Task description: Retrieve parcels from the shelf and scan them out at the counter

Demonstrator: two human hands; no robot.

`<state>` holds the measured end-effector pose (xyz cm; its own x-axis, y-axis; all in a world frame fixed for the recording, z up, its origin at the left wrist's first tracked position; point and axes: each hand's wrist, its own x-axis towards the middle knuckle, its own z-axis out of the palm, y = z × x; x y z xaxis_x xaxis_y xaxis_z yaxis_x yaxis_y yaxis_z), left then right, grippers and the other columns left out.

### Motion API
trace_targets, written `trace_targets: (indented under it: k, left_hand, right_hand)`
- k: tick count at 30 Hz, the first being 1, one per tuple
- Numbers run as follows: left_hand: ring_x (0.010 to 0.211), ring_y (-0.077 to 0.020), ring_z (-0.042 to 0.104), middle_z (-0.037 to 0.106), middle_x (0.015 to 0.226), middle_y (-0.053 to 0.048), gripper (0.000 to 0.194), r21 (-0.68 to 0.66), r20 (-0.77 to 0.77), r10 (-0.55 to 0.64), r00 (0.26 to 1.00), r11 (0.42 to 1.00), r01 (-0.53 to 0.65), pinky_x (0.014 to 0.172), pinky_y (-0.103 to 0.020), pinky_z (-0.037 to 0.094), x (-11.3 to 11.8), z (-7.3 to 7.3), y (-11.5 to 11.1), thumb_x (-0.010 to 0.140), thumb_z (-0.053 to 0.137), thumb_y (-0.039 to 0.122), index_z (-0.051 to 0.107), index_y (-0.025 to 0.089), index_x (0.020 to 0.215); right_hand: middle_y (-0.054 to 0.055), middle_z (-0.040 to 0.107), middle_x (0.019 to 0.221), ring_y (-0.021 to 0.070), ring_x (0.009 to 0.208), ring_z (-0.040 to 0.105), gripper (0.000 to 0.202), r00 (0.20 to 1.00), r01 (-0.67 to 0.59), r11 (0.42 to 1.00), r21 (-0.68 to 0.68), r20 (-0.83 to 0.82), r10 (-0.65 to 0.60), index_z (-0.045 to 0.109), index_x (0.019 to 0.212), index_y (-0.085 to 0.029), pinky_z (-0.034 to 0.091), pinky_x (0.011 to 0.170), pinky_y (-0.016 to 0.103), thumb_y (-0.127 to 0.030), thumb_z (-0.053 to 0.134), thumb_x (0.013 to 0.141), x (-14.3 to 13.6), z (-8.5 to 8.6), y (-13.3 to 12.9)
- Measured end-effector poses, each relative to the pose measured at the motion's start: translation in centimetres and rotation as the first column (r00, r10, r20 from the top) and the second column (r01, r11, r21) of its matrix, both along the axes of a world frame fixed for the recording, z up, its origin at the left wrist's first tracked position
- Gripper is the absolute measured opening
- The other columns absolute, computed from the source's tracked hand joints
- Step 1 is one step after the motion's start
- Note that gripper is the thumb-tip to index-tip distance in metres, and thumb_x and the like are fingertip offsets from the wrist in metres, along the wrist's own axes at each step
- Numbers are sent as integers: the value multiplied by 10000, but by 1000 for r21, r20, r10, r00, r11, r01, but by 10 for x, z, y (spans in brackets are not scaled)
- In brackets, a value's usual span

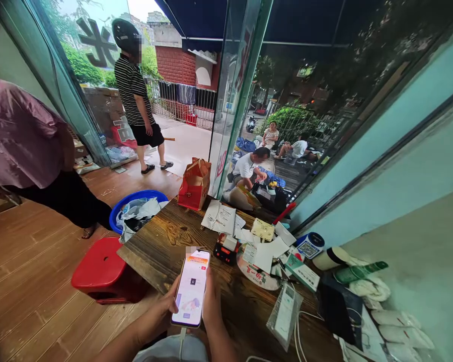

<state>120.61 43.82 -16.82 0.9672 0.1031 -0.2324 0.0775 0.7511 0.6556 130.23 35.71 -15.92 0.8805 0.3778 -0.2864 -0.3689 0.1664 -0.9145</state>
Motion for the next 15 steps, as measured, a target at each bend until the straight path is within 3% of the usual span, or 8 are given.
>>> trace_targets:
  k: [5,10,15]
  left_hand:
    - [989,-249,535,509,1234,-51,790,8,27,13,1000,1000,-13,665,-283,421,1,8,-1,489,488,172,403,307,1263]
    - [1014,-256,521,518,1218,-56,805,11,16,14,1000,1000,-14,674,-285,425,0,13,-1,508,492,188,374,311,1294]
    - [985,-261,547,555,1187,-70,807,38,-1,25,1000,999,-25,689,-305,420,1,11,-1,533,488,181,367,280,1325]
  right_hand:
    - [43,675,602,204,551,593,662,996,-22,1000,-5,-85,22,649,641,-173,479,509,310,-823,605,522,-6,-6,1]
    - [44,692,655,215,627,603,600,1000,-15,998,-53,-22,14,656,656,-181,492,568,312,-774,618,568,-2,-3,-3]
    - [28,678,648,222,625,595,561,999,-10,993,-114,-51,4,645,673,-200,476,555,315,-723,702,477,-2,4,-6]
